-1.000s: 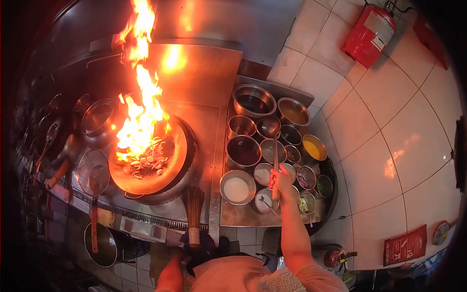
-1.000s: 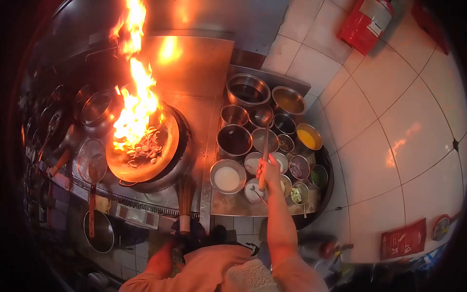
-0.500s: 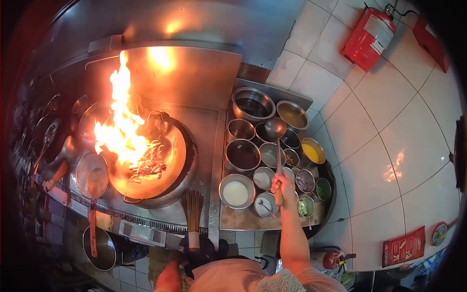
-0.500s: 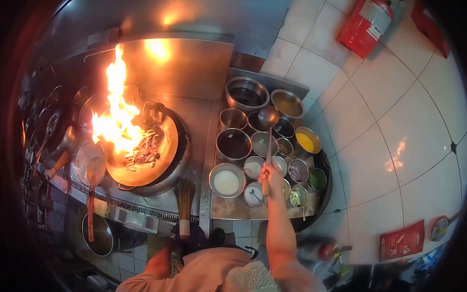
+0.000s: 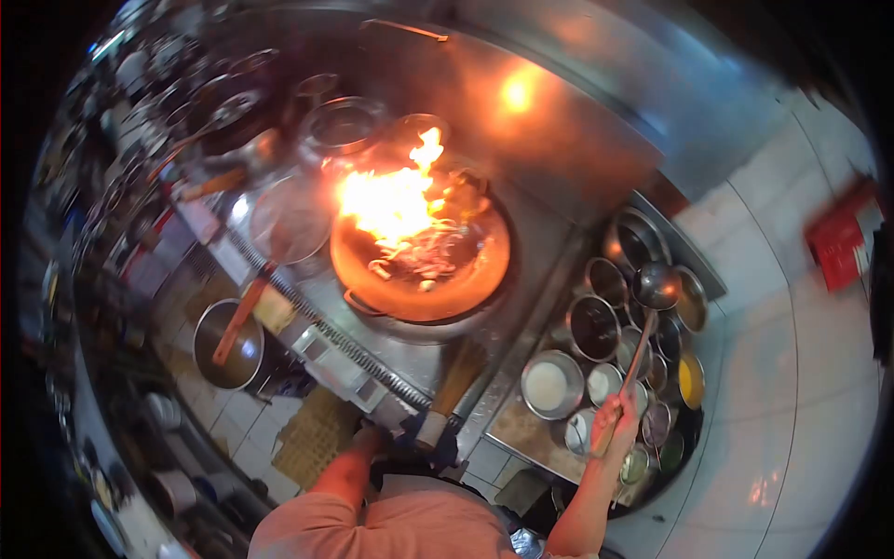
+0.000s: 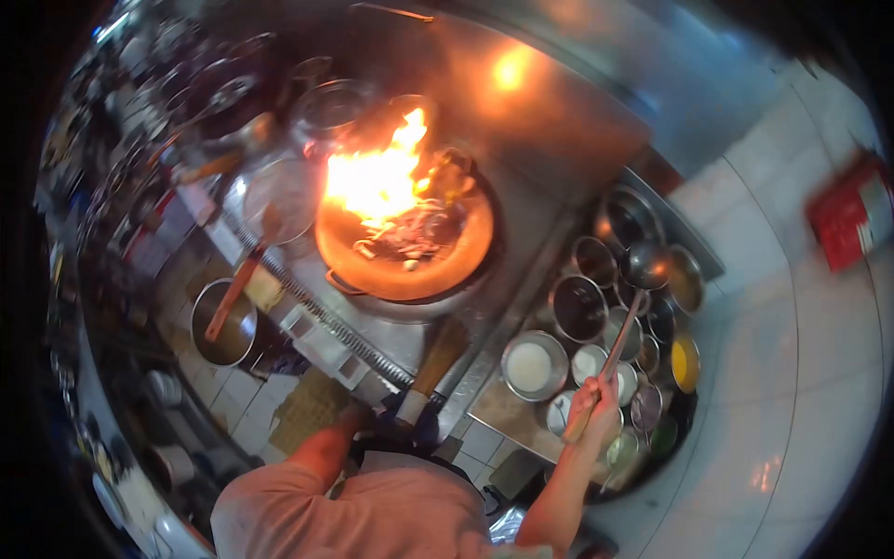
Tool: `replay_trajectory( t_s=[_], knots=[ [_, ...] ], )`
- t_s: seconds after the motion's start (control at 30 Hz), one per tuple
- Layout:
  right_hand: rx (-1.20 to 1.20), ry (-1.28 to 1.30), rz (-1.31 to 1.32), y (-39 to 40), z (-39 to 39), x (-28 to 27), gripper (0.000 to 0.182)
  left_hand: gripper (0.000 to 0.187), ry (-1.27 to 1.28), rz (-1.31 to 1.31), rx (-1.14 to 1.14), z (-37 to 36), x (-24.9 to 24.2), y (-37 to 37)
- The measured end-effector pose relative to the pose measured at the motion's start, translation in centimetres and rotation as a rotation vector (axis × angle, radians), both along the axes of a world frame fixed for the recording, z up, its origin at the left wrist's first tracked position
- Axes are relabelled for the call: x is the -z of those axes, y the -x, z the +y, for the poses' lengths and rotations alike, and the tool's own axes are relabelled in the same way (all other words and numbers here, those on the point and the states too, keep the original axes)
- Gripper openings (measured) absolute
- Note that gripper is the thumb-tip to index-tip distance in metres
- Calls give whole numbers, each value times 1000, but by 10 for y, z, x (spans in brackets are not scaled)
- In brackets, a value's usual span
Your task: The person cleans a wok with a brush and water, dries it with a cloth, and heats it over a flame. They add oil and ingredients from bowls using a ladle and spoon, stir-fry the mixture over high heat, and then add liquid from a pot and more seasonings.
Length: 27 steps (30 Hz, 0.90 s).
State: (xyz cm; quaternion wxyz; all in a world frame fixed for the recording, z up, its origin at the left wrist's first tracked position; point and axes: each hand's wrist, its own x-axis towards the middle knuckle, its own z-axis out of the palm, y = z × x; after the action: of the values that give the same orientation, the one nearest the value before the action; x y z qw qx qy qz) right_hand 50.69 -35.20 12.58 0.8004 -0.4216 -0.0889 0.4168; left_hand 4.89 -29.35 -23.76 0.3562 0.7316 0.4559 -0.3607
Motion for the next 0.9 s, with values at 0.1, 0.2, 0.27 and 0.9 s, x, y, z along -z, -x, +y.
replay_trajectory(
  t_s=[0.1, 0.2, 0.27, 0.9],
  knots=[
    [-37, 169, -152, 79, 26, -1, 58, 58, -190, -1, -146, -20, 55, 4],
    [-196, 301, -379, 172, 63, 17, 66, 64, -397, 52, -301, -39, 85, 1],
    [-417, 428, -513, 205, 90, 39, 70, 61, -368, -5, -362, -39, 87, 5],
    [63, 358, -338, 7, -35, -21, 47, 58, -76, -24, -61, -12, 20, 13]
  ],
)
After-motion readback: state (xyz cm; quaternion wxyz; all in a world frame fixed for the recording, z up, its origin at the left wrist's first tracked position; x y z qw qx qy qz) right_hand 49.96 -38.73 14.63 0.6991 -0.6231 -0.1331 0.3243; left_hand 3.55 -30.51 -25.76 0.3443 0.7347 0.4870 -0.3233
